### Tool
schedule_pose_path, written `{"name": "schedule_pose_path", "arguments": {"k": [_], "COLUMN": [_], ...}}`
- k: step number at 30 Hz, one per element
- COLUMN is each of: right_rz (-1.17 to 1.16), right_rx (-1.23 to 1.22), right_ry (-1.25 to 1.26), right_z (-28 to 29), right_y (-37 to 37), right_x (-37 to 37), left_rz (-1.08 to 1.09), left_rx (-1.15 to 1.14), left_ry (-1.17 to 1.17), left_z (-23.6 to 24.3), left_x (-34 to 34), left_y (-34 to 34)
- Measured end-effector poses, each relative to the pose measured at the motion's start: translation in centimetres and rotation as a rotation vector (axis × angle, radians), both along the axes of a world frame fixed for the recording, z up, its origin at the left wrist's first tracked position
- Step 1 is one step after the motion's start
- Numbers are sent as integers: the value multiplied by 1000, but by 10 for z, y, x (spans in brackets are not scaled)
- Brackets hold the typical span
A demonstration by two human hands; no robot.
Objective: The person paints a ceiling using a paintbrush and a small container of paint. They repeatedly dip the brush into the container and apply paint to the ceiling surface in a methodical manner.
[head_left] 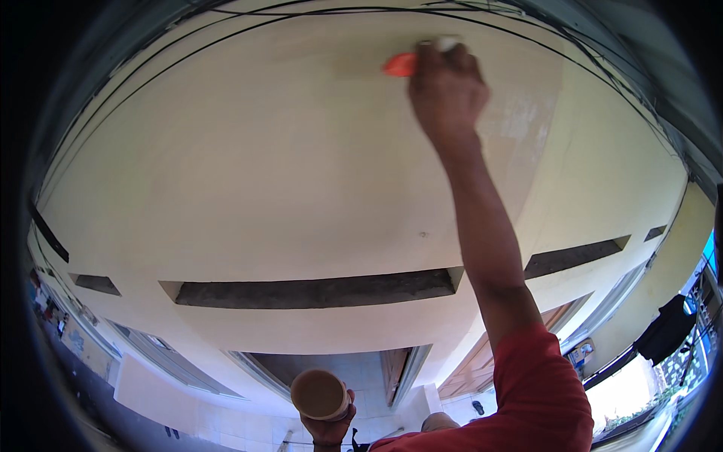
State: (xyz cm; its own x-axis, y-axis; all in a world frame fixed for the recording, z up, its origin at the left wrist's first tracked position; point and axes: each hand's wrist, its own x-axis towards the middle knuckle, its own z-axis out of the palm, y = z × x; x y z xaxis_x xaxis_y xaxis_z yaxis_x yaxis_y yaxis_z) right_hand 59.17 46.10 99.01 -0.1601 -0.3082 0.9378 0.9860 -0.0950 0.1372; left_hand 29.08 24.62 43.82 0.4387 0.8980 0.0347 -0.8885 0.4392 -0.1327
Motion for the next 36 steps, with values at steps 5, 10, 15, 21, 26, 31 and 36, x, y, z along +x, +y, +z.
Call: {"name": "schedule_pose_path", "arguments": {"k": [5, 10, 15, 21, 26, 31, 36], "right_rz": [342, 1255, 1481, 921, 120, 224, 475], "right_rx": [-60, -268, -179, 141, 92, 141, -41], "right_ry": [-357, -183, 158, 317, 68, -27, -391], "right_z": [-21, -24, -38, -55, -28, 16, 22], "right_y": [13, 10, 4, -36, -2, 37, 50], "right_x": [-94, -92, 29, 104, 50, -77, -182], "left_rz": [-22, -17, -7, 57, 79, 126, 146], "left_rx": [-2, 48, 38, 54, 54, 75, 60], "left_ry": [-32, -84, -73, 9, -11, -64, -70], "left_z": [5, 4, 4, 1, -1, -6, -17], "left_x": [9, 19, 18, 4, -2, -8, -13], "left_y": [4, 2, -6, -13, -10, -12, -12]}}
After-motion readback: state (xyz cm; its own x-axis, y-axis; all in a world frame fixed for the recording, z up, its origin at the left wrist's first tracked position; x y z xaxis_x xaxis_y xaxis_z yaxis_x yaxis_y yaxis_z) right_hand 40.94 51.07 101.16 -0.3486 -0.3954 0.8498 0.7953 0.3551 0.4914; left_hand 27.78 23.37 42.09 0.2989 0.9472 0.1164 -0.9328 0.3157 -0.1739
